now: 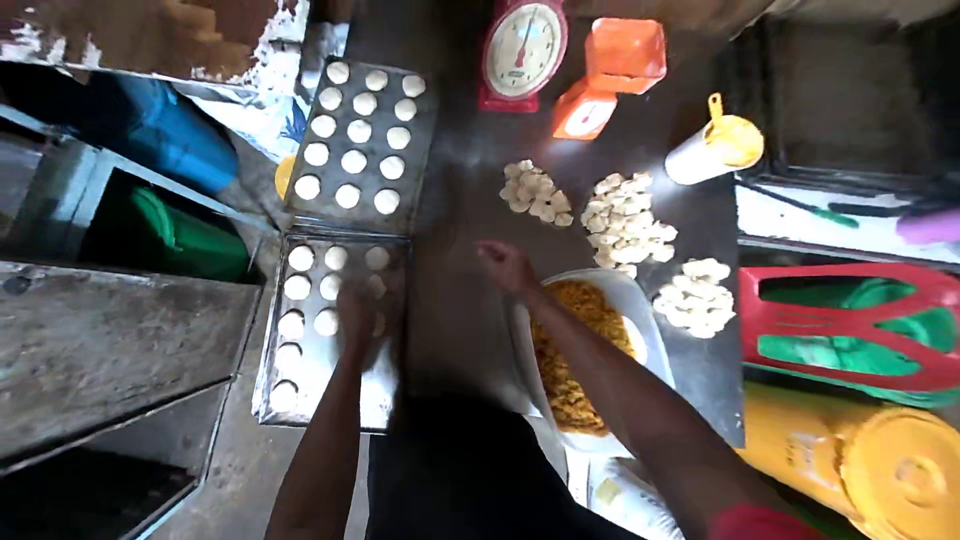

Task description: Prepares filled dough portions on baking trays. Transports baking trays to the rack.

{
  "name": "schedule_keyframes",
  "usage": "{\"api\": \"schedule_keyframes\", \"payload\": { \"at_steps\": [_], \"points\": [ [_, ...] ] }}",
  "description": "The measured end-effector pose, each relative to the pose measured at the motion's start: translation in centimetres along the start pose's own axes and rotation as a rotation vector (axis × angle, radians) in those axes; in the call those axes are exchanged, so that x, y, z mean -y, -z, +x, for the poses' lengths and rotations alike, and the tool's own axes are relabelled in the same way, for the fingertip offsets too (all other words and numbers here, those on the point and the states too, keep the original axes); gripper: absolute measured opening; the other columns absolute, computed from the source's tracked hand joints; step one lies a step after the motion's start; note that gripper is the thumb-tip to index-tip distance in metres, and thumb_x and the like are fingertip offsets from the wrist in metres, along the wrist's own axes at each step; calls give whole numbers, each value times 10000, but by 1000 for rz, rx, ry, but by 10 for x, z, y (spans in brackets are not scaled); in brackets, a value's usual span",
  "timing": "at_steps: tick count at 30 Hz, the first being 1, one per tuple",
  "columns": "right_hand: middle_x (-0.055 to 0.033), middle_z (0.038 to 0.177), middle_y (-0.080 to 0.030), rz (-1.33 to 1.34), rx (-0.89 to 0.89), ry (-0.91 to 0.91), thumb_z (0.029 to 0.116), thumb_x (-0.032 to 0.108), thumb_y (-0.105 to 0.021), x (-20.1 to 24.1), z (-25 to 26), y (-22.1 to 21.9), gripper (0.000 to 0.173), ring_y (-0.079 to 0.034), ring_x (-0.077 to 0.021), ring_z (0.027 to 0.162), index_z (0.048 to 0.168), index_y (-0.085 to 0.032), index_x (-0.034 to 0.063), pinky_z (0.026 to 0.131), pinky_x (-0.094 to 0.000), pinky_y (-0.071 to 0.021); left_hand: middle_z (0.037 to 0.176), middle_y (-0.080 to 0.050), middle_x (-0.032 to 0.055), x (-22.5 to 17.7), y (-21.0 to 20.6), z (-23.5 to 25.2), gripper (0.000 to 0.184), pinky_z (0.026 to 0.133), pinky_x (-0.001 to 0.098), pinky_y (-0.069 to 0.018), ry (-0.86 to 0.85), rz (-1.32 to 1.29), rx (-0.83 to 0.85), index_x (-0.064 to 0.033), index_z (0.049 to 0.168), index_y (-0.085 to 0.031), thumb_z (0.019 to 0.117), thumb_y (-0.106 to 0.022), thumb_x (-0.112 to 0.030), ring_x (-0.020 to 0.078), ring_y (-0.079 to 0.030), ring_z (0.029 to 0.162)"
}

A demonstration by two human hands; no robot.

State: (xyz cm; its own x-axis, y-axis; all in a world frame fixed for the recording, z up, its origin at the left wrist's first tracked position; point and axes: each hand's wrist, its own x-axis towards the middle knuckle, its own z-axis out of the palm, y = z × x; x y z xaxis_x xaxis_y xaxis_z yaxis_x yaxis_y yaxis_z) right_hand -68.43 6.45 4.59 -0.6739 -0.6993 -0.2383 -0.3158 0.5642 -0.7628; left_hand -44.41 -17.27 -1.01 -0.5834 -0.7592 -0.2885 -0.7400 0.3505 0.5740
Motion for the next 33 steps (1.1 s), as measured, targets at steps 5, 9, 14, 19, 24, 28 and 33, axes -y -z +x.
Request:
{"api": "schedule_keyframes", "payload": {
  "at_steps": [5,9,14,19,24,28,33],
  "points": [
    [-262,1163,-691,-283,-231,-395,1010,259,-617,-106,73,126,329,-661,-465,1084,1225,-685,19,924,-688,-504,1113,-721,150,-7,-17,1,369,987,527,-530,227,-77,-56,-47,1156,-719,932,-734,-341,293,-684,1075],
    [-326,1146,-665,-328,-171,-589,959,386,-701,-150,105,145,470,-642,-511,1077,1116,-692,-56,895,-724,-478,1186,-697,176,-16,-20,-2,396,1009,535,-514,281,-10,-97,-52,1181,-718,923,-743,-351,324,-664,1125],
    [-281,1162,-674,-127,-225,-393,915,184,-733,-111,79,125,358,-665,-462,1051,1191,-664,-35,891,-680,-526,1283,-610,216,-65,-5,-20,363,881,417,-595,-34,31,-173,-43,1255,-683,970,-689,-268,280,-683,1021],
    [-187,1246,-650,155,-38,42,948,136,-706,9,-38,24,295,-662,-274,1103,1223,-695,32,963,-414,-572,1307,-660,130,-138,-8,-75,421,1001,352,-567,-303,-347,220,-20,1377,-599,1016,-637,-234,174,-667,1158],
    [-89,1152,-726,450,-353,-79,988,185,-681,43,-130,-37,322,-711,-127,1003,1278,-681,45,904,-289,-602,1115,-724,135,-142,-21,-116,237,893,352,-627,-448,-549,329,22,1197,-696,995,-653,-95,179,-730,963],
    [-84,1074,-735,381,-436,-113,1002,147,-626,50,-186,-45,235,-719,-127,875,1186,-736,51,786,-292,-623,1068,-732,106,-130,-13,-151,239,859,340,-637,-529,-509,432,0,1160,-711,943,-723,-98,167,-732,934],
    [-171,1114,-698,1081,-505,-364,927,26,-723,58,-237,-45,313,-726,-268,947,1219,-628,-32,847,-422,-641,1153,-696,126,-127,-16,-180,191,736,325,-650,-624,-526,567,-17,1124,-736,952,-708,-95,172,-725,893]
  ]
}}
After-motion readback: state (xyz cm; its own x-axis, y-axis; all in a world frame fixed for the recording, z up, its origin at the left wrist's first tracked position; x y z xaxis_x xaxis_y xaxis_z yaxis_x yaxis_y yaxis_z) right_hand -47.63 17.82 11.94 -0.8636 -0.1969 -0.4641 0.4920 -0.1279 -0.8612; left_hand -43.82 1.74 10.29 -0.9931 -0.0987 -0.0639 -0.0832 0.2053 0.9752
